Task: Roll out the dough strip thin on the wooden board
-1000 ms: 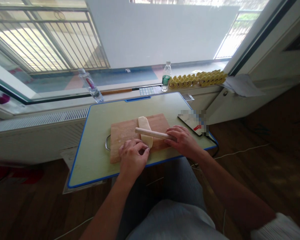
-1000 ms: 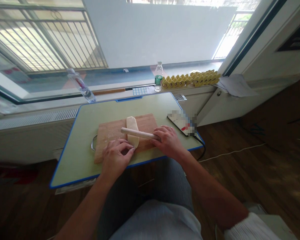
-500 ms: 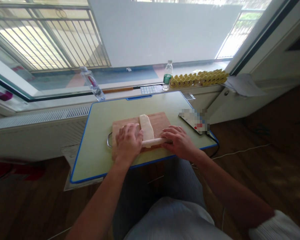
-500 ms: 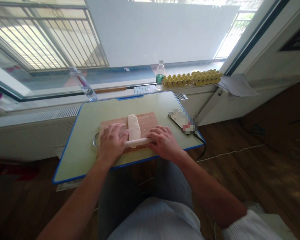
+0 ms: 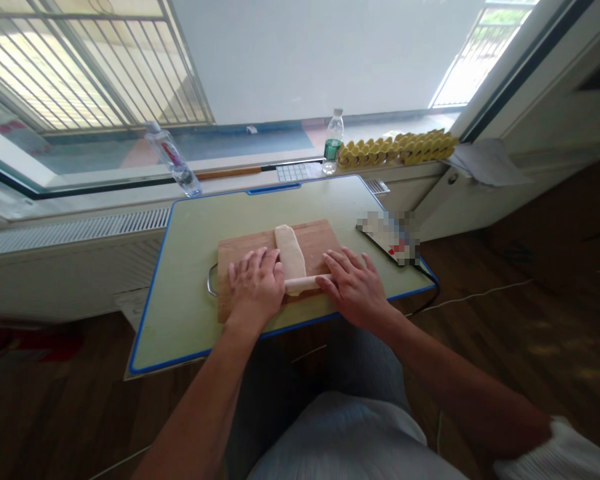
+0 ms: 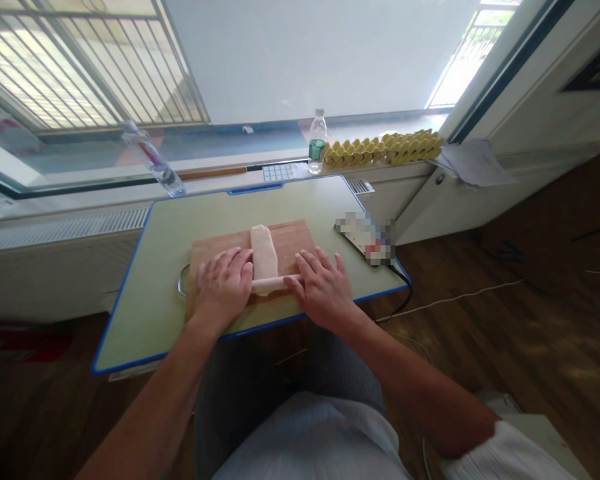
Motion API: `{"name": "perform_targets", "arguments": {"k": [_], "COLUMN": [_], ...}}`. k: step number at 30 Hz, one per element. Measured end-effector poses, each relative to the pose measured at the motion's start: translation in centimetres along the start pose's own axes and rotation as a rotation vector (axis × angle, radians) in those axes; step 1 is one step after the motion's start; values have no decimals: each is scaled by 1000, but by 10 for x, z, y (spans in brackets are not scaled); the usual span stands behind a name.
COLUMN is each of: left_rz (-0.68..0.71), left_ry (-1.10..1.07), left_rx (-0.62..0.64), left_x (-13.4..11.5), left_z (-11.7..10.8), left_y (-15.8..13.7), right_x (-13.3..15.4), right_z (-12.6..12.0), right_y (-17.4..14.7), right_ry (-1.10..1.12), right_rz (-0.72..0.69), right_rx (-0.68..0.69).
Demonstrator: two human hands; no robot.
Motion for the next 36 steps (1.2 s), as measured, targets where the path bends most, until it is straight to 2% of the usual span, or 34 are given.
{"name": "perform_targets", "arguments": {"k": [9, 22, 28, 33, 36], "left_rz": [62, 96, 89, 64, 54], "left_ry": [-12, -51, 4, 31, 36], "left_rx": [-68, -144, -94, 62, 99], "left_x": [-1, 1, -2, -6, -4], "left_z": [0, 1, 0, -1, 1], "left_y": [-19, -32, -30, -3, -2], "right_x": [6, 8, 8, 3, 5], "right_z": [-2, -7, 2, 4, 0], "right_y": [-26, -39, -44, -27, -28], "right_ry": [67, 176, 138, 75, 74], "right_rz": [-20, -77, -61, -34, -24], "right_rx": [-90, -269, -301, -208, -140]}}
Point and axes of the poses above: each hand's wrist, its own y-axis towards the middle knuckle, its own z-axis out of the palm, x = y × z, the point moved 7 cm from there along y, towards the middle knuckle, and after that the axes turned 1 degree about y, right-handed, at the moved point
